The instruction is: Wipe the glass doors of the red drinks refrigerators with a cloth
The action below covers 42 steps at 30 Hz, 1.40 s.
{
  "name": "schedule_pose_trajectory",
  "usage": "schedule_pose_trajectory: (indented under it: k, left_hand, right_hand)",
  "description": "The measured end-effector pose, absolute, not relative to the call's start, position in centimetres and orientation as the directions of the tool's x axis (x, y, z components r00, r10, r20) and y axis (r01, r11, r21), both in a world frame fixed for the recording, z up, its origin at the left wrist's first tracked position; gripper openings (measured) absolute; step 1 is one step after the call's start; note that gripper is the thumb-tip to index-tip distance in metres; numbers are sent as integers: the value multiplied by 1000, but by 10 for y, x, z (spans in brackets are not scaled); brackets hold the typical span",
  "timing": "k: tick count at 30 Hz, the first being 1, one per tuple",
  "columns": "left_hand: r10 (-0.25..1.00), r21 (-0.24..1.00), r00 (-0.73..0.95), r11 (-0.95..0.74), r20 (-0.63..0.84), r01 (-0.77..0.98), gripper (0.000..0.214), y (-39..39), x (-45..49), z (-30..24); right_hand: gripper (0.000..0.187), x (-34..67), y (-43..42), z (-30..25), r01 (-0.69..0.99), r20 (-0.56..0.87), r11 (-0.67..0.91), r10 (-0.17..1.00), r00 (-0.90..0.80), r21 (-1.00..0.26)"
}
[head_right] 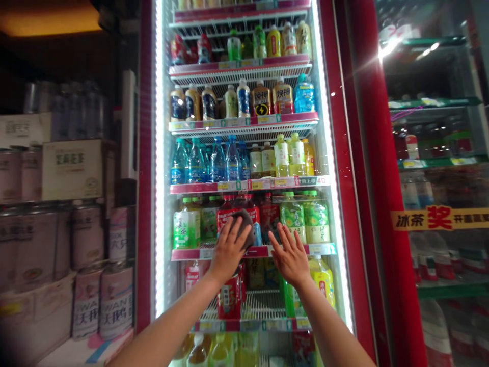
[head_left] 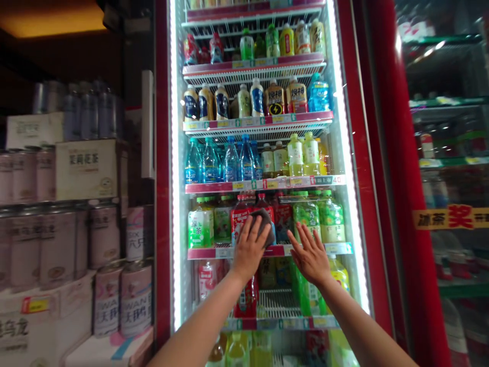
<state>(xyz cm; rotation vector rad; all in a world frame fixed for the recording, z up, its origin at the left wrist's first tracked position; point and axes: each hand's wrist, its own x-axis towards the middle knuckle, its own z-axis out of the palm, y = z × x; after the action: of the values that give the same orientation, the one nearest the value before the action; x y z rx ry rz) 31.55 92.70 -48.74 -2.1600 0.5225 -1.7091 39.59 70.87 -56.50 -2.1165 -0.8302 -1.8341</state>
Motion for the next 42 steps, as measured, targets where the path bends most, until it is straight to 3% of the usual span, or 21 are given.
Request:
schedule_pose_trajectory:
  k: [2,4,6,9,11,15,18,21,24,26,29,32,34,39,42]
  left_hand:
    - [-612,-603,258,-788,747,-122,61,920,315,-491]
    - [-618,-609,290,-782,731,-133,59,915,317,-475]
    - [-497,-491,283,-866,820,-97,59,919,319,-451]
    - [-212,-213,197,-977,957,-20,61,940,315,-438]
    - [-150,-152,179,-988,972,0,61,953,308,-455]
    - [-333,-341,290,-940,897,-24,70,957,301,-492]
    - [-413,-419,325,-906,851,-56,72,955,308,-472]
    - [-256,-256,225,-966,940,-31,69,968,312,-438]
    - [-70,-69,119,-998,990,-16,69,986,306,-439]
    - [-88,-86,135,-996,987,-22,72,990,299,-460]
    - [-271,-267,231,-963,935,-47,79,983,294,-485]
    - [-409,-410,288,-910,866,-62,77,976,300,-469]
    - [-382,-385,267,-922,885,-43,69,979,305,-446]
    - [-94,-94,96,-996,991,3,60,1005,301,-442]
    - [-174,-174,160,-985,972,-17,64,1009,295,-470]
  right_hand:
    - [82,396,709,-567,554,963,-812,261,62,184]
    - [81,396,709,-568,562,964,-808,257,62,179]
    - [79,396,709,-570,569,965,-803,254,58,177]
    - [78,397,709,-572,573,967,-801,250,55,175]
    - [80,396,708,-572,566,964,-805,257,63,177]
    - [83,394,706,-573,557,957,-812,274,97,176]
    - [84,393,706,-574,577,959,-801,263,103,158]
    - [83,394,706,-575,587,962,-796,256,100,151]
    - [84,394,707,-575,587,961,-795,257,96,154]
    - [84,393,707,-575,590,962,-793,256,93,154]
    - [81,393,707,-575,598,965,-787,248,79,153]
    - [79,393,708,-576,600,968,-785,242,72,152]
    - [79,394,708,-577,599,967,-786,244,72,154]
    - [78,395,709,-579,600,971,-787,229,68,144]
    - [77,392,709,-579,608,973,-781,224,60,142]
